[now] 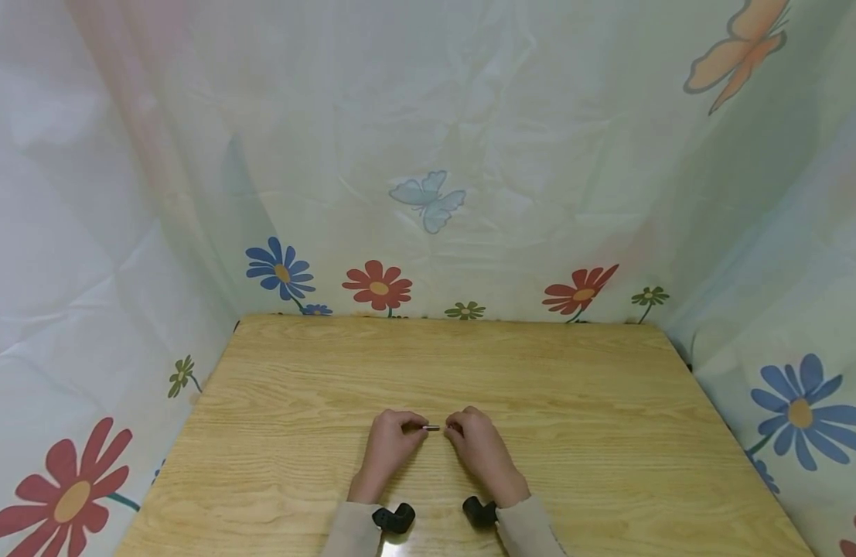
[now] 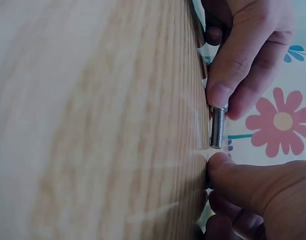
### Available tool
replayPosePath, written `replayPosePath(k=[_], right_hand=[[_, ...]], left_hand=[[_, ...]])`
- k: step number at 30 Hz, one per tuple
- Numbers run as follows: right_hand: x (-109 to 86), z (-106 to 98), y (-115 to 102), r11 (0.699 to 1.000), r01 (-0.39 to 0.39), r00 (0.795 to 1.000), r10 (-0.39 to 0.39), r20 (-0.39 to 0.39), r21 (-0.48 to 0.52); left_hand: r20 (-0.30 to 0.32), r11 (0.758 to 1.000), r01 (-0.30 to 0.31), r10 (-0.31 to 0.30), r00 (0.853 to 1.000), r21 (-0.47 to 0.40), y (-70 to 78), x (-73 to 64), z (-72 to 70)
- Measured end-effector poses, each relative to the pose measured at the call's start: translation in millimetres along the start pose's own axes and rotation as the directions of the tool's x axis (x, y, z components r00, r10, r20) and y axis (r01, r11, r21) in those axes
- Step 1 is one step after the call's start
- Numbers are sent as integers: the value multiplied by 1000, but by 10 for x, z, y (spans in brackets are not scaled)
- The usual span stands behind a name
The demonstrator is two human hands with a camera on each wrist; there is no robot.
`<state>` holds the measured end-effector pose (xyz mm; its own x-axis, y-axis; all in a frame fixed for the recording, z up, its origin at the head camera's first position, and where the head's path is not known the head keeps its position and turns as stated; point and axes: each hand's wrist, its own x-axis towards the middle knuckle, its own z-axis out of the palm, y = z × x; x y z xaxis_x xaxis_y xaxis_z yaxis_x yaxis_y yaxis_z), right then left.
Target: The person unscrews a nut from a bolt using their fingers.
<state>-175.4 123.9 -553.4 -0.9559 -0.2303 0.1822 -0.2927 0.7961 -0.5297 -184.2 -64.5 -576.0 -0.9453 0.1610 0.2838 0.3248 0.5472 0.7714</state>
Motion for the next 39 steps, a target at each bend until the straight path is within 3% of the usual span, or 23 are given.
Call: replayPosePath(k=[12,18,39], right_hand=[[6,-11,-6,995,2,1000,-3,3,98],[35,-9,-3,991,-38,999,35,24,131],[45,3,31,991,-40,999,37,22,128]], left_hand=[[-1,1000,17,-17,1000,-15,-20,14,29],[-9,1000,11,-11,1000,-13,-13,13,38],[3,1000,30,-30,1000,-2,-11,12,39]])
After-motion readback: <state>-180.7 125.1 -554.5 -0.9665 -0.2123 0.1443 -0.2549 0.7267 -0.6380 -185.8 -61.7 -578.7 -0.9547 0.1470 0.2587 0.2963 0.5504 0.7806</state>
